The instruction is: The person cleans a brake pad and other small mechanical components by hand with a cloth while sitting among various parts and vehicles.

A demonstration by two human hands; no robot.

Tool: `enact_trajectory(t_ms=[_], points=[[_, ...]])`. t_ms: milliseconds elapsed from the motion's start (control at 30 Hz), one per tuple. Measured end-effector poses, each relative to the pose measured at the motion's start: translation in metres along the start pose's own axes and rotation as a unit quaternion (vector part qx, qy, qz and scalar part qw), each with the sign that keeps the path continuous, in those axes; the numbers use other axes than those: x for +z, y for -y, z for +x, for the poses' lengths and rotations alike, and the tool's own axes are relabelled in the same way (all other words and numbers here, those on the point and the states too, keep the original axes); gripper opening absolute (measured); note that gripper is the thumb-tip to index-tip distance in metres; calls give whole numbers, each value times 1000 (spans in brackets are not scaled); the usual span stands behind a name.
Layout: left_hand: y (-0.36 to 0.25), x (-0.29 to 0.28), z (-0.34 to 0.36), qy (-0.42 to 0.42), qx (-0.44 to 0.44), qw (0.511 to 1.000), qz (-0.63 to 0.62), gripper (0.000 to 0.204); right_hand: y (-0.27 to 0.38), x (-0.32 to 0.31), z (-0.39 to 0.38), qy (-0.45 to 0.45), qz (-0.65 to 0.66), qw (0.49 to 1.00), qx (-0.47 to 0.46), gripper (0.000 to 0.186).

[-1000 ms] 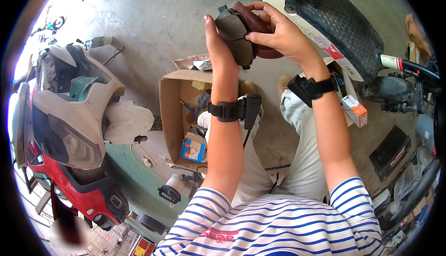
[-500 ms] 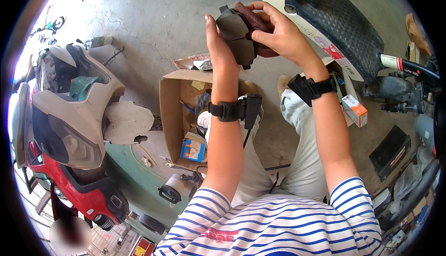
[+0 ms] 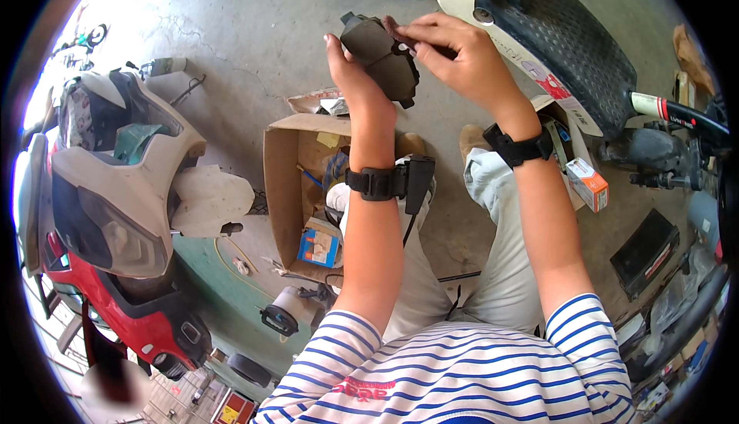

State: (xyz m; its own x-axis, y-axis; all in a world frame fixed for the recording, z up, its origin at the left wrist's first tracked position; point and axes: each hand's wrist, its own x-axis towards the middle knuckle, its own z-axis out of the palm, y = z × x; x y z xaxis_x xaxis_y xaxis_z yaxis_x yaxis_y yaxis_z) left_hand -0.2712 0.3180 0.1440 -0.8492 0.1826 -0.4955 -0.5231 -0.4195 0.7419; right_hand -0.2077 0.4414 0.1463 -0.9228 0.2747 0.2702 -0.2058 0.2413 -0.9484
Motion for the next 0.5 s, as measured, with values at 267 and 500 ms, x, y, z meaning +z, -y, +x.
enact_trajectory(t_ms=[267, 500], points=[[0, -10, 7, -23, 43, 998, 27, 63, -1, 3, -4, 73, -136, 987, -47, 25], [-4, -5, 1, -30, -11, 1000, 0, 63, 12, -3, -4, 93, 37, 985, 142, 25]])
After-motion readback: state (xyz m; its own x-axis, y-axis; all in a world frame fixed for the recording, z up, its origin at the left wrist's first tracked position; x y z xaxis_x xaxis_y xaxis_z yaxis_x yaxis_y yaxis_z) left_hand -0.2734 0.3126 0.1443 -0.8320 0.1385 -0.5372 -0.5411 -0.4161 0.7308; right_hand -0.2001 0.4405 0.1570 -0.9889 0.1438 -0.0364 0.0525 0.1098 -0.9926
